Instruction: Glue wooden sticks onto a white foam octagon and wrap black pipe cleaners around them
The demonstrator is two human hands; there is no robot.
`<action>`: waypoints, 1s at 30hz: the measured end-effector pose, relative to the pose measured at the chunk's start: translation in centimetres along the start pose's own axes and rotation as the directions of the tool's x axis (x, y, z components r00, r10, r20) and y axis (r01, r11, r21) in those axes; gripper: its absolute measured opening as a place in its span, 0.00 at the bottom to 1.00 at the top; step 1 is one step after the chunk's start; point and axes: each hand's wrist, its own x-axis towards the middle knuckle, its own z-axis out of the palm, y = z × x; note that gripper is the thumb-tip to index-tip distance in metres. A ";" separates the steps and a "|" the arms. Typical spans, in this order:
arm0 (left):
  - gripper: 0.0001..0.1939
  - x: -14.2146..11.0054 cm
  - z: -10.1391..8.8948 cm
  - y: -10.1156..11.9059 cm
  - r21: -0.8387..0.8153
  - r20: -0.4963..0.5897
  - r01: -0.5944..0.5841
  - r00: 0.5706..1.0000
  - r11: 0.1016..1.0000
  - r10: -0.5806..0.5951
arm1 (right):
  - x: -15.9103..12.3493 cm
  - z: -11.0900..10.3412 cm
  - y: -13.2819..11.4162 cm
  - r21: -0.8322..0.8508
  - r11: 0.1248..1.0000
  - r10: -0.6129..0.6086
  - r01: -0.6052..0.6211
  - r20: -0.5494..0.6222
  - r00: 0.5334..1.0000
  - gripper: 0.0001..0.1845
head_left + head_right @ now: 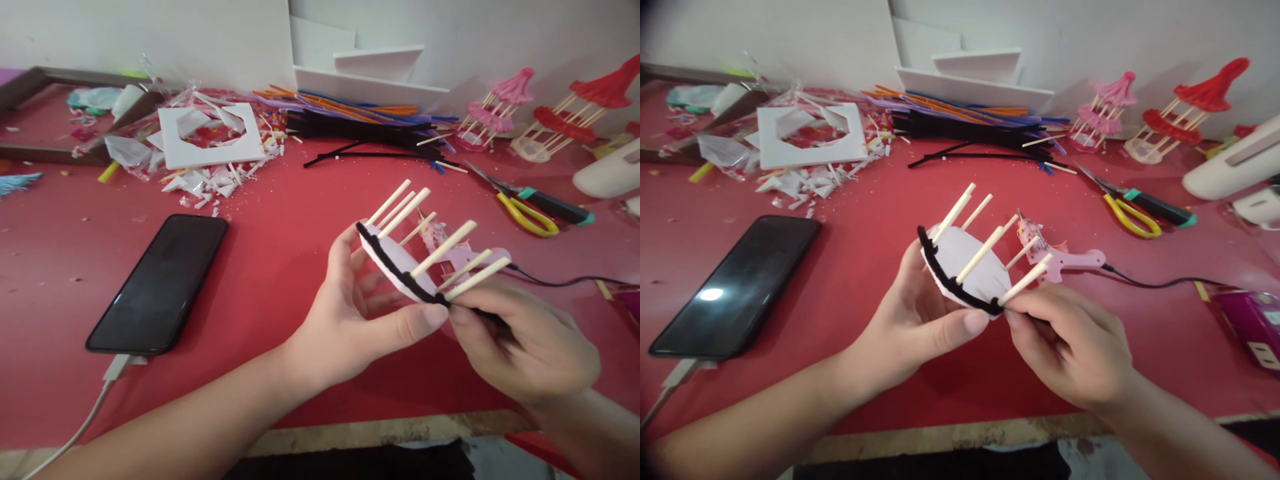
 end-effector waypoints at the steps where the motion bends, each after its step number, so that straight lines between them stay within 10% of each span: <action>1: 0.38 0.1 0.0 0.1 -0.028 0.012 0.050 0.999 0.998 -0.049 | 0.0 0.1 0.1 -0.018 1.000 -0.012 0.012 -0.005 1.000 0.06; 12: 0.10 0.7 -0.7 0.2 -0.129 -0.024 0.272 0.960 0.953 -0.278 | -0.2 1.0 1.0 -0.087 0.973 -0.217 0.214 -0.026 0.976 0.08; 30: 0.07 0.7 -0.7 0.2 -0.121 -0.117 0.330 0.932 0.936 -0.343 | 0.1 1.0 1.7 -0.073 0.936 -0.345 0.345 0.015 0.938 0.08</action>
